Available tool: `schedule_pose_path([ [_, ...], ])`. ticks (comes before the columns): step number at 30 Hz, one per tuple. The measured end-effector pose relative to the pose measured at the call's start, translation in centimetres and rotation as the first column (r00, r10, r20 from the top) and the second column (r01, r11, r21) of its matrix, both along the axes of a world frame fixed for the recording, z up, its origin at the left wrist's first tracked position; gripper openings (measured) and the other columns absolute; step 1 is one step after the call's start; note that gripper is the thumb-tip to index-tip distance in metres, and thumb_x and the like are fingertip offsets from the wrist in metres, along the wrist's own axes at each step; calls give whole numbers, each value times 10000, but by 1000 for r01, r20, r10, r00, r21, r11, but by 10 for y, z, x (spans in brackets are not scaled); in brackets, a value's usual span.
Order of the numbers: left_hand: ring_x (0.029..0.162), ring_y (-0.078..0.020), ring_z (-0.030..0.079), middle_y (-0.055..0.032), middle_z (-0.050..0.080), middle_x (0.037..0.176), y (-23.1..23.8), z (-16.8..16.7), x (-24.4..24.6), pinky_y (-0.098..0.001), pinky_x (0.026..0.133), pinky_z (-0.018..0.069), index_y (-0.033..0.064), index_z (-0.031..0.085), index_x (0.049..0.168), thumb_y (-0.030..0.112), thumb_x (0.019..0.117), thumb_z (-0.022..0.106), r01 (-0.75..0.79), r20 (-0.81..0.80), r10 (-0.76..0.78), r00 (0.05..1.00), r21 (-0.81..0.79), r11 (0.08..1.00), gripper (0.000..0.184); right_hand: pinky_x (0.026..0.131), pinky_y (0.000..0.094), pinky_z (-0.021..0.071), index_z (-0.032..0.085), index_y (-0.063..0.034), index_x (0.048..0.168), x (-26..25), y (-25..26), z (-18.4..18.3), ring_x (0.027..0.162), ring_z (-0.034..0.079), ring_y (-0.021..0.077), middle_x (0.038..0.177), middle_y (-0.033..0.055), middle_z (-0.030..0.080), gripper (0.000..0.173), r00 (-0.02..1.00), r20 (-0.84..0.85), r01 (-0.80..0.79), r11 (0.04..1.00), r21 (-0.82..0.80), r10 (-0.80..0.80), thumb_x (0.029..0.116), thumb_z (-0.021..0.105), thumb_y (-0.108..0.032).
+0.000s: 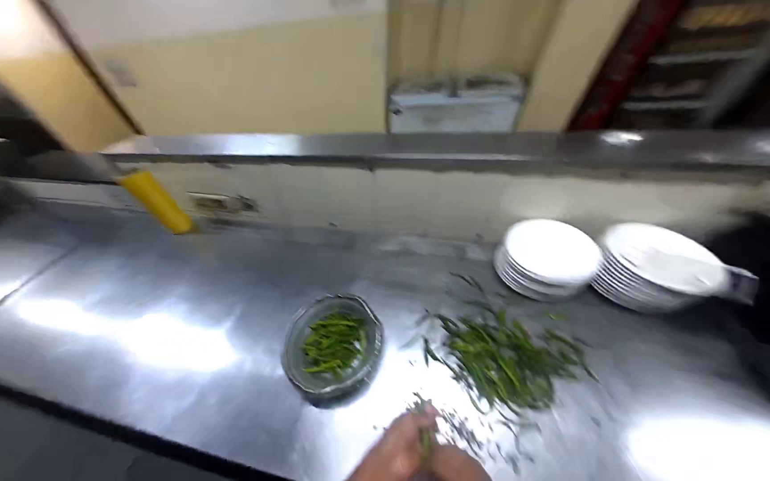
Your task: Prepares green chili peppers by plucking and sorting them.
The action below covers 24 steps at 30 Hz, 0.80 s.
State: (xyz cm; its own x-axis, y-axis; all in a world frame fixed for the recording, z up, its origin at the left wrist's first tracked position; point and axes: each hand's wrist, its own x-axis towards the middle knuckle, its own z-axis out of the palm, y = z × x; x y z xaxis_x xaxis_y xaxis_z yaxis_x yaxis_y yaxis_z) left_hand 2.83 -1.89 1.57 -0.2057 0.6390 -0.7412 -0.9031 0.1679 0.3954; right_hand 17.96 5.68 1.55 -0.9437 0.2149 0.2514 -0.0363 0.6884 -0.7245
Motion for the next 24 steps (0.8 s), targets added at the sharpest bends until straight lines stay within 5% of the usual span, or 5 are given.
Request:
schedule_pose_path([
  [4,683,-159,648,-79,664,871,-1,-20,-10,-298,603,565,65,579,1132,239,1073,493,-81,95,81,992,-6,997,203,841,339,610,709,-64,1159,-10,36,-30,910,723,139,1021,49,746,203,924,104,382,905,-188,-369,994,622,-144],
  [6,740,-194,682,-102,681,899,-3,-21,-11,-337,663,595,58,577,1106,249,1072,503,-121,129,127,983,-55,991,208,1046,425,521,671,-98,1315,-5,62,-30,1201,648,240,1328,111,665,371,865,367,428,885,-185,-342,946,643,-78],
  [12,780,-211,708,-124,687,911,-19,-29,-14,-337,720,615,27,565,1240,116,1064,489,-115,153,115,981,-10,993,211,945,490,548,760,-144,1147,24,101,-53,1184,629,310,1249,115,682,316,484,508,701,663,261,-712,933,554,-39],
  [18,823,-221,730,-122,712,912,-27,-34,-3,-364,806,625,12,551,1247,-119,935,559,-48,159,26,987,136,990,338,910,529,519,755,-116,1076,70,126,-77,1150,607,362,1194,163,653,205,394,523,673,625,395,-756,925,621,-81],
  [24,808,-176,731,-87,724,915,-19,-34,-1,-317,758,625,67,573,1111,34,1037,505,124,43,-128,991,75,989,105,986,605,464,667,-33,1258,73,114,-80,1255,567,404,1351,215,602,316,387,555,583,662,471,-736,965,583,-117],
])
